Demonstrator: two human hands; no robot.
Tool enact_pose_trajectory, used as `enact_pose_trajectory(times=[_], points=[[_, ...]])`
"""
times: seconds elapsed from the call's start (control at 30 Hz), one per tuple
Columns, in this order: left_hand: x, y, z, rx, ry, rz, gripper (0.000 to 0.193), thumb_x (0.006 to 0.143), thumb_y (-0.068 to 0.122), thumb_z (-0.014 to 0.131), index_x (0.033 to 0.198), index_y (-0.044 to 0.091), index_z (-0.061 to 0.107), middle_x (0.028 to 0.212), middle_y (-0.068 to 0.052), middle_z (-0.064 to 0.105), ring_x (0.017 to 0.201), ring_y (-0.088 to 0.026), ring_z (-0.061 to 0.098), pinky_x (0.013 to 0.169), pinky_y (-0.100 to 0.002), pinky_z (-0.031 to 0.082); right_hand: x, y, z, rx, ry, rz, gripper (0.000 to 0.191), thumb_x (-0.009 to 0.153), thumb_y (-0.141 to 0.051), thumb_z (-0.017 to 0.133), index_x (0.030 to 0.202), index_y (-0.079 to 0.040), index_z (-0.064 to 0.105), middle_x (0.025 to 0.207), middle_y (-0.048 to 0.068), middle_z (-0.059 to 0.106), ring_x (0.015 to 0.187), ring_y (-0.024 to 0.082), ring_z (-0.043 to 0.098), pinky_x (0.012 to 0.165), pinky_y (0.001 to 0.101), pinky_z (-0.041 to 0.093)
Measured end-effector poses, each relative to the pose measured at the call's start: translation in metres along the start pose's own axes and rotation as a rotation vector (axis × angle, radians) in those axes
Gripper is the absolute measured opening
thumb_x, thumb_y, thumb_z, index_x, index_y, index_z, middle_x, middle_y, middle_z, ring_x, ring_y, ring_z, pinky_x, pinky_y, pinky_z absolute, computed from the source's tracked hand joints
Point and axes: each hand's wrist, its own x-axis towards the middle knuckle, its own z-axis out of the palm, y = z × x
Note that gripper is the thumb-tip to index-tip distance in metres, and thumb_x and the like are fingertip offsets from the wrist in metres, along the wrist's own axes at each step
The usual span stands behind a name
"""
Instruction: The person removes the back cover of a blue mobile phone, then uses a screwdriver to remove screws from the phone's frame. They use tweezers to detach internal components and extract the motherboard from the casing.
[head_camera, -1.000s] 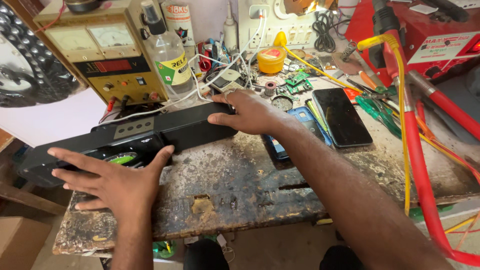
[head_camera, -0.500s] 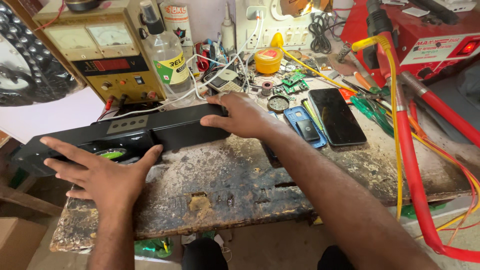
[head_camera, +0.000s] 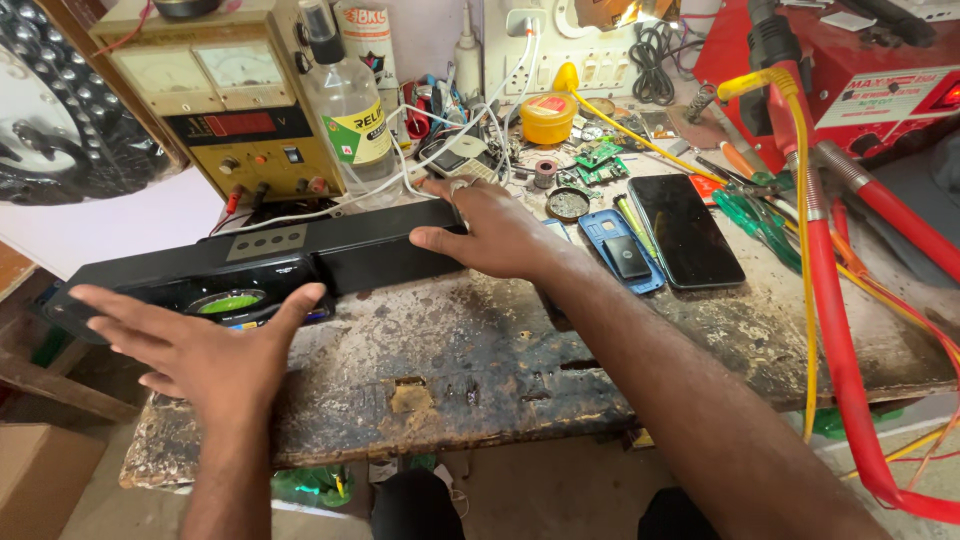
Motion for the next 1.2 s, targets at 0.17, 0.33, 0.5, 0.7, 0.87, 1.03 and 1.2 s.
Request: enact_pose_trajectory(times=[0.17, 0.33, 0.5, 0.7, 0.87, 1.03, 1.2], points=[[-0.021, -0.025, -0.041, -0.138, 0.268, 0.473, 0.104, 0.102, 0.032, 0.083, 0.157, -0.004, 0.002, 0.165, -0.04, 0.012, 0.156, -0.044, 0.017, 0.127, -0.06, 0.02, -0.032, -0.034, -0.019, -0.119, 0.133, -0.043, 0.084, 0.098, -0.059, 0.063, 0.155, 0.0, 0.042, 0.149, 0.035, 0.047, 0.136, 0.047, 0.046, 0.109, 0.0512, 0.04], [-0.084, -0.101, -0.055, -0.532, 0.401, 0.103, 0.046, 0.105, 0.028, 0.06, 0.137, -0.002, 0.046, 0.118, -0.018, 0.061, 0.1, -0.022, 0.062, 0.083, -0.035, 0.048, -0.121, -0.083, -0.032, -0.055, 0.324, -0.128, 0.062, 0.1, -0.041, 0.07, 0.148, -0.006, 0.054, 0.14, 0.02, 0.066, 0.13, 0.033, 0.063, 0.106, 0.0436, 0.052], [-0.131, -0.163, -0.008, -0.188, 0.327, 0.314, 0.033, 0.091, 0.009, 0.077, 0.119, -0.002, 0.065, 0.104, -0.014, 0.068, 0.084, -0.019, 0.066, 0.066, -0.034, 0.053, -0.151, -0.084, -0.006, 0.16, 0.294, 0.128, 0.041, 0.088, -0.028, 0.077, 0.124, -0.011, 0.072, 0.093, 0.004, 0.079, 0.062, 0.011, 0.068, 0.055, 0.0269, 0.054], [-0.11, -0.178, 0.009, 0.411, 0.147, 0.073, 0.035, 0.097, 0.049, 0.072, 0.106, 0.016, 0.073, 0.102, -0.008, 0.077, 0.077, -0.037, 0.071, 0.064, -0.053, 0.054, -0.151, -0.065, 0.008, 0.191, 0.236, 0.233, 0.032, 0.087, -0.027, 0.077, 0.113, -0.009, 0.077, 0.074, 0.003, 0.077, 0.052, 0.007, 0.064, 0.049, 0.0278, 0.052], [-0.081, -0.203, 0.019, 0.727, -0.091, -0.097, 0.04, 0.106, 0.059, 0.055, 0.11, 0.026, 0.076, 0.09, -0.019, 0.078, 0.083, -0.043, 0.073, 0.077, -0.055, 0.059, -0.149, -0.063, 0.012, 0.249, 0.24, 0.238, 0.032, 0.088, -0.027, 0.076, 0.113, -0.007, 0.076, 0.076, 0.004, 0.078, 0.052, 0.006, 0.064, 0.048, 0.0261, 0.051], [-0.055, -0.204, -0.004, 0.679, -0.241, -0.033, 0.042, 0.085, 0.048, 0.068, 0.127, 0.044, 0.07, 0.087, -0.018, 0.078, 0.082, -0.043, 0.074, 0.073, -0.056, 0.06, -0.15, -0.064, 0.017, 0.241, 0.291, 0.17, 0.031, 0.089, -0.026, 0.076, 0.112, -0.005, 0.076, 0.076, 0.004, 0.077, 0.052, 0.006, 0.063, 0.049, 0.0253, 0.051], [-0.071, -0.204, -0.006, 0.792, -0.113, -0.016, 0.038, 0.105, 0.064, 0.06, 0.138, 0.048, 0.068, 0.089, -0.015, 0.079, 0.081, -0.034, 0.076, 0.076, -0.045, 0.061, -0.152, -0.062, 0.019, 0.235, 0.266, 0.196, 0.031, 0.09, -0.025, 0.076, 0.114, -0.005, 0.076, 0.077, 0.002, 0.077, 0.051, 0.005, 0.061, 0.046, 0.0249, 0.049]])
